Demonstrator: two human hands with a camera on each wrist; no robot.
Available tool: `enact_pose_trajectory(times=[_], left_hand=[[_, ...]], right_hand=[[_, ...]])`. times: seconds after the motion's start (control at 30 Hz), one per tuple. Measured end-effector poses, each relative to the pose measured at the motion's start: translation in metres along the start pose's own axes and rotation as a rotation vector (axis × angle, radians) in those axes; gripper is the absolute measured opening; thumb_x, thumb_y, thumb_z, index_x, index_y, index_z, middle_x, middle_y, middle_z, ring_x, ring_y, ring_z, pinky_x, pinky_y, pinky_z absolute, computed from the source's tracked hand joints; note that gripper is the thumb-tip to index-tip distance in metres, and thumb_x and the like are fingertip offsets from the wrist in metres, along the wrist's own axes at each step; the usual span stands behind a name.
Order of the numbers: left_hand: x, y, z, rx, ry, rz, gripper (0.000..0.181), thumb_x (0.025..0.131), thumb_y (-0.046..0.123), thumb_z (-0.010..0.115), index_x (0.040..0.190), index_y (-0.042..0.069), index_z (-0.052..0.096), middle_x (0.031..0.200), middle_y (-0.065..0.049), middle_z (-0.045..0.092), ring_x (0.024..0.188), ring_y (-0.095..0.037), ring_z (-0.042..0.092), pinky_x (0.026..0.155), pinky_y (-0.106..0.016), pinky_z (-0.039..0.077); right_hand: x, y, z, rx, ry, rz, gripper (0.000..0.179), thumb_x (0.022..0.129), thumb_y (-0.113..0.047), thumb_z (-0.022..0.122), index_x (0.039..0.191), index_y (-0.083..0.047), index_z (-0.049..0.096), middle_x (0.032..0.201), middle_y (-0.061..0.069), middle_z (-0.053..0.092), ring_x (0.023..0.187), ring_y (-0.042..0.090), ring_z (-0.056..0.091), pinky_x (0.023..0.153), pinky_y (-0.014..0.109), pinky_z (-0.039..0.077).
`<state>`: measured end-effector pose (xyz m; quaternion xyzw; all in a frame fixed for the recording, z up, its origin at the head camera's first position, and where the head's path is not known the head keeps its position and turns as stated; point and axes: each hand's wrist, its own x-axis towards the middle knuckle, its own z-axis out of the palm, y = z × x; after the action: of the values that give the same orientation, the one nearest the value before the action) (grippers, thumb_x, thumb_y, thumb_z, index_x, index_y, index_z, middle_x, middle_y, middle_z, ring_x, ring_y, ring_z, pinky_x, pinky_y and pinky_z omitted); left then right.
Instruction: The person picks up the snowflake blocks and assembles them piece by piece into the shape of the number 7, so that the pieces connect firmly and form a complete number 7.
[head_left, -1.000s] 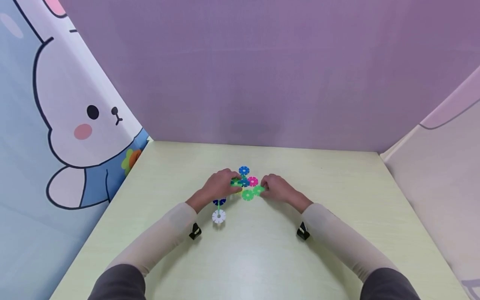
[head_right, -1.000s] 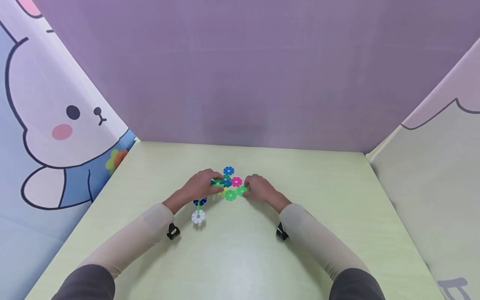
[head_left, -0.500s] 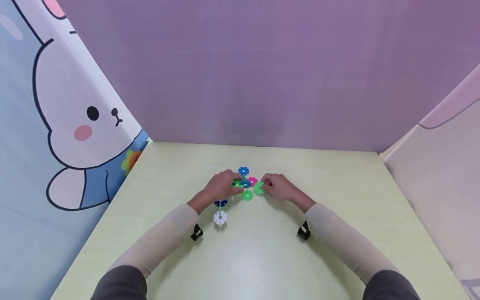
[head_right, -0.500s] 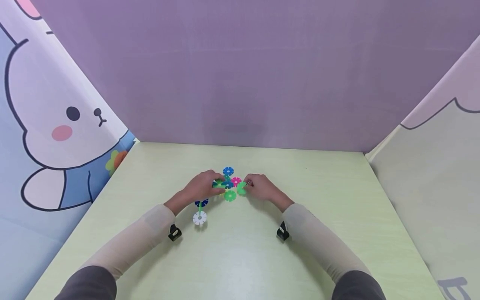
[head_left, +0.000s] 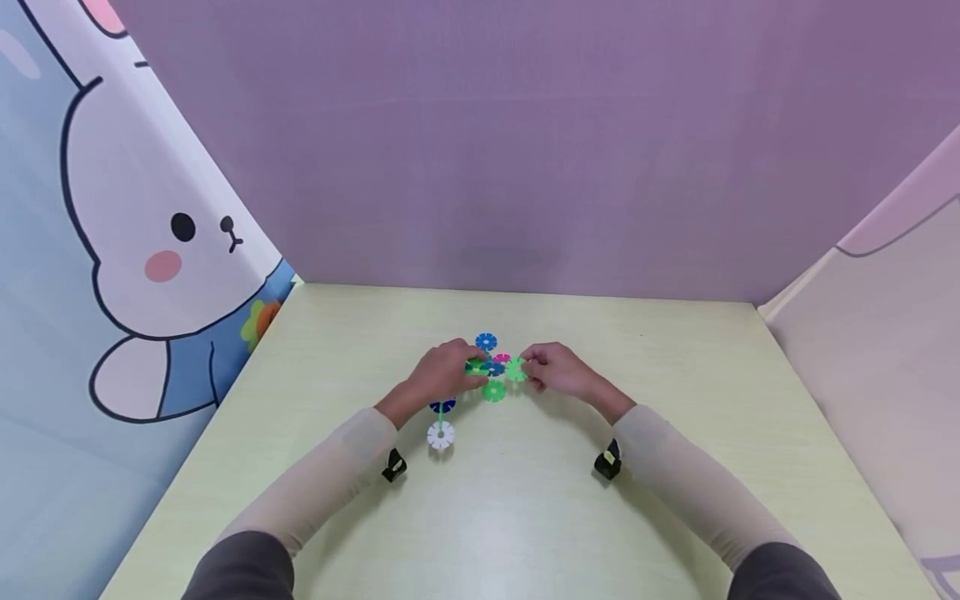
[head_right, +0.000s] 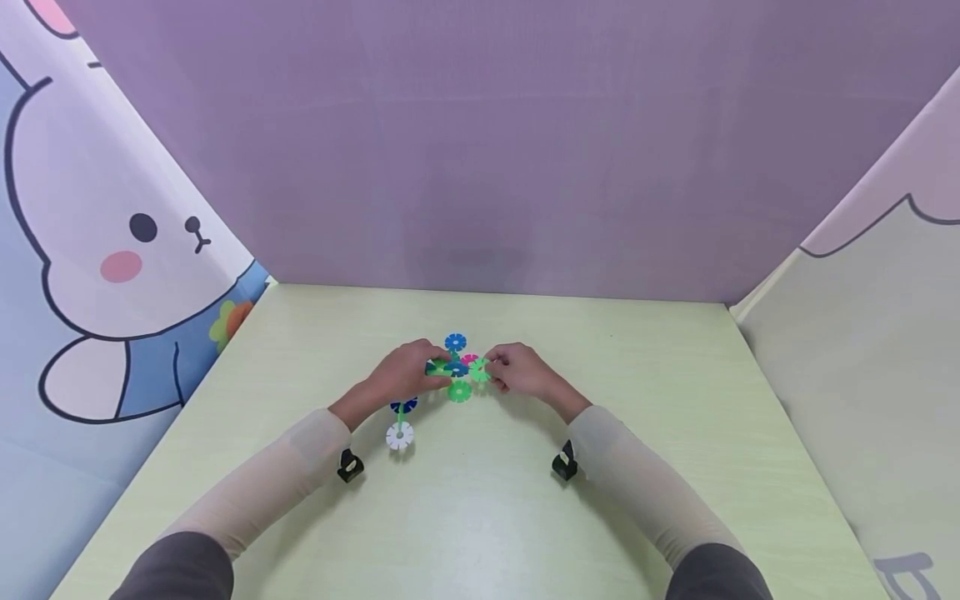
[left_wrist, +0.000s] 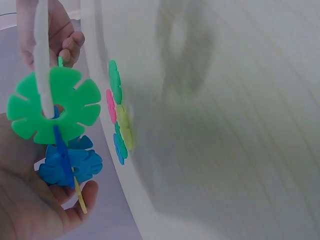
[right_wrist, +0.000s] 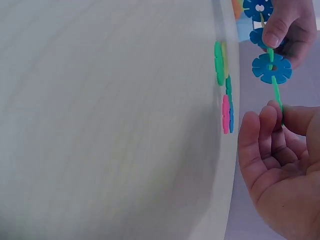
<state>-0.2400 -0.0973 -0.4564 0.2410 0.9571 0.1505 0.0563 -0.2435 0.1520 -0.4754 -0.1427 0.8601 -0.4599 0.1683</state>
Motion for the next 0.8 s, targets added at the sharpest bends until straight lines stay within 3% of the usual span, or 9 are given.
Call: enact_pose_trajectory(times=[0.23,0.43,0.6,0.8], left_hand=[[0.0006,0.0011,-0.0002,-0.022,0.008,0.028,0.044,0.091,0.039,0.077,0.130,0.019,0.070,0.123,-0.007,0.068,0.108,-0.022,0.064,0.099,-0.041,0.057],[0.0011,-0.0004,-0.0021,-0.052,0.013,0.094,0.044,0.091,0.034,0.079,0.129,0.015,0.071,0.119,-0.007,0.071,0.109,-0.021,0.065,0.100,-0.037,0.057],[0.0015,-0.0002,-0.0041,-0.035,0.010,0.141,0.044,0.090,0.032,0.079,0.129,0.012,0.071,0.115,-0.007,0.071,0.104,-0.019,0.066,0.096,-0.034,0.058],[0.0015,0.0020,-0.0036,-0.020,0.011,0.153,0.043,0.092,0.032,0.077,0.129,0.011,0.071,0.113,-0.008,0.071,0.102,-0.019,0.065,0.093,-0.033,0.059]], right_hand=[[0.0000,-0.0033,0.0016,0.030,-0.013,0.000,0.023,0.106,-0.014,0.053,0.120,-0.003,0.067,0.091,0.018,0.068,0.075,0.017,0.062,0.073,0.032,0.060],[-0.0001,-0.0033,0.0015,0.074,-0.018,0.002,0.023,0.107,-0.012,0.052,0.119,-0.002,0.068,0.086,0.011,0.064,0.075,0.017,0.061,0.074,0.031,0.060],[-0.0012,-0.0054,0.0035,0.096,-0.008,0.021,0.022,0.106,-0.010,0.053,0.119,-0.001,0.069,0.088,0.012,0.065,0.075,0.016,0.062,0.074,0.031,0.060],[-0.0003,-0.0094,0.0035,0.129,0.008,0.055,0.022,0.105,-0.009,0.054,0.118,0.001,0.069,0.091,0.018,0.066,0.074,0.015,0.063,0.073,0.031,0.062]])
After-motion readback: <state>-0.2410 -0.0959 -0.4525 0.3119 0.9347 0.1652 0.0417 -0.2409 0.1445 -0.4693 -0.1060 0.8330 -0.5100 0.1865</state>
